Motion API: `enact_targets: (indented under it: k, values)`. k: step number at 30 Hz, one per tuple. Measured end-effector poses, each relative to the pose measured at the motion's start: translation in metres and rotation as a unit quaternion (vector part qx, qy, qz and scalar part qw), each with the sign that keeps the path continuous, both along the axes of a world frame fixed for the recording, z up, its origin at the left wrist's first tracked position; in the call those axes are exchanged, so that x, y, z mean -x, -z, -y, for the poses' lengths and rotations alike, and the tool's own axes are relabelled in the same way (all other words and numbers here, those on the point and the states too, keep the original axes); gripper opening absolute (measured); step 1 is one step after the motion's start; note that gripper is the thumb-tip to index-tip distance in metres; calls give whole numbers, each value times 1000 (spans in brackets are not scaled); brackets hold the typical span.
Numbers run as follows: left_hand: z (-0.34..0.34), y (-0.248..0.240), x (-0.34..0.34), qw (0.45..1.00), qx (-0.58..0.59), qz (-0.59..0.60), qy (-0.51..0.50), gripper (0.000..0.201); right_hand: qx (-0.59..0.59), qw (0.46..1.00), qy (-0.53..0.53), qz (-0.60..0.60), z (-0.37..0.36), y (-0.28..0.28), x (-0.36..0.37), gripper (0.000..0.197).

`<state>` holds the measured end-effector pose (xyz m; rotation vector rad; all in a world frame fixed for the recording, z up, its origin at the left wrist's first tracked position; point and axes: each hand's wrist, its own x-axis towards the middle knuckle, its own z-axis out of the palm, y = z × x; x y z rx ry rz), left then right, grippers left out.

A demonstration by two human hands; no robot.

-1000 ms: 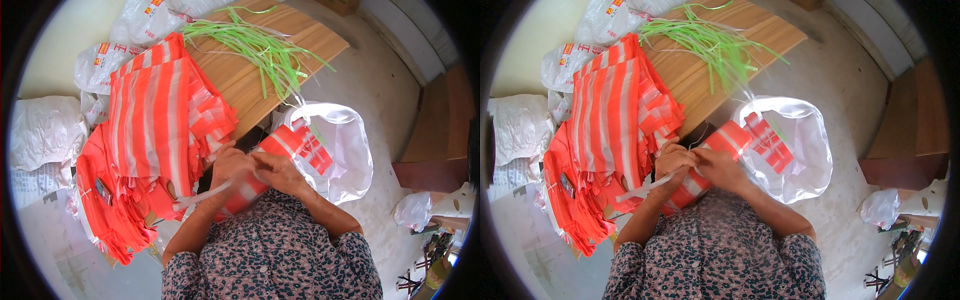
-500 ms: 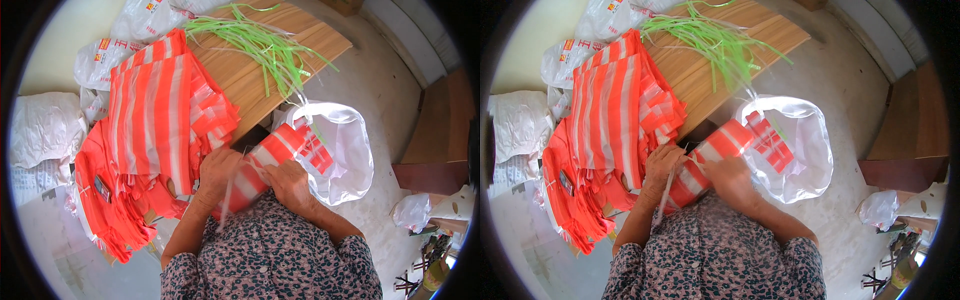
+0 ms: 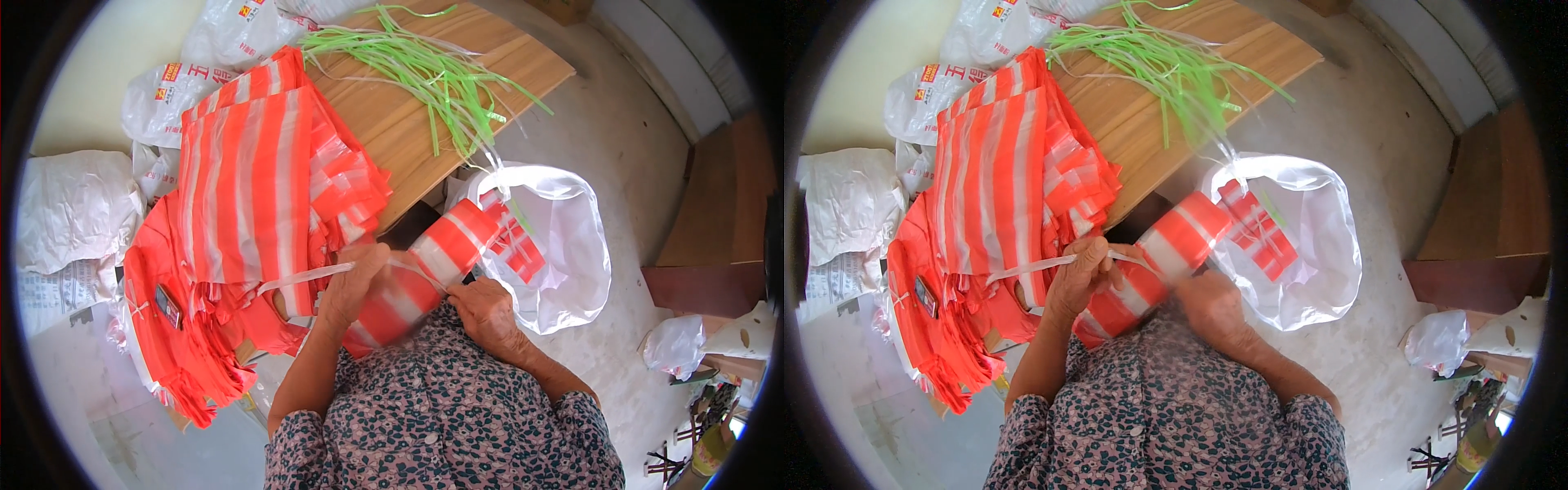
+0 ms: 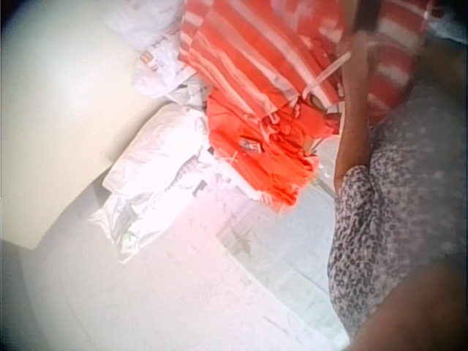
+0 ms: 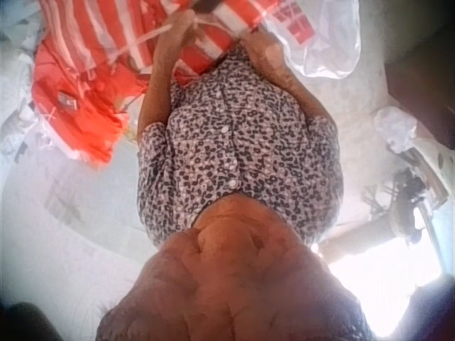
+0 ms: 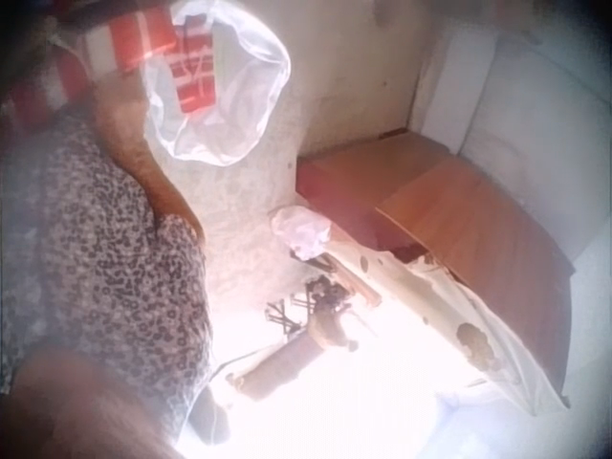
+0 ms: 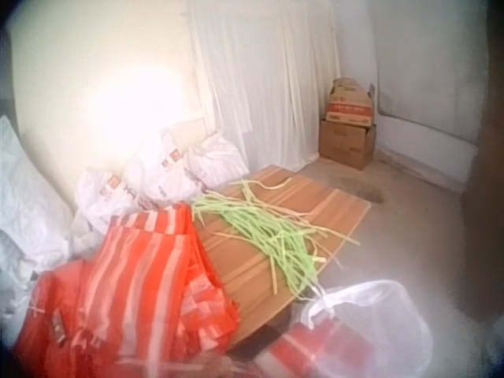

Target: The person rolls plastic bags into bundles, ties them with plastic strips, and places the bundles into a bag. The person then separates, folds, and arranges more plastic bags on the table.

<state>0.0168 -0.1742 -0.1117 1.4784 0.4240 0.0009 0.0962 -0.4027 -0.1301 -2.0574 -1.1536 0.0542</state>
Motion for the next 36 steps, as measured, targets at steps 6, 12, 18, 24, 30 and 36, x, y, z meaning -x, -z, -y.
enact_targets:
  k: [6, 12, 18, 24, 30, 36]
  values:
    - [23, 7, -14, 996, 86, -1, 6, 20, -4, 1000, -1, -21, 0, -2, -1, 14]
    - [12, 6, -15, 997, -23, -66, 41, 18, 48, 999, 3, -5, 6, -4, -1, 12]
    - [14, 4, -11, 999, -15, -16, 35, 18, 17, 999, 32, -4, 4, -9, -7, 8]
    - [23, 15, -9, 987, -99, 60, 112, 23, -22, 999, -16, 26, -18, -28, -19, 11]
    - [31, 15, -12, 953, -258, 56, 150, 21, -47, 993, -108, 22, -44, -40, -28, 9]
    - [28, 8, -11, 951, -261, 83, 146, 21, -164, 981, -88, -57, -46, -16, -42, 19]
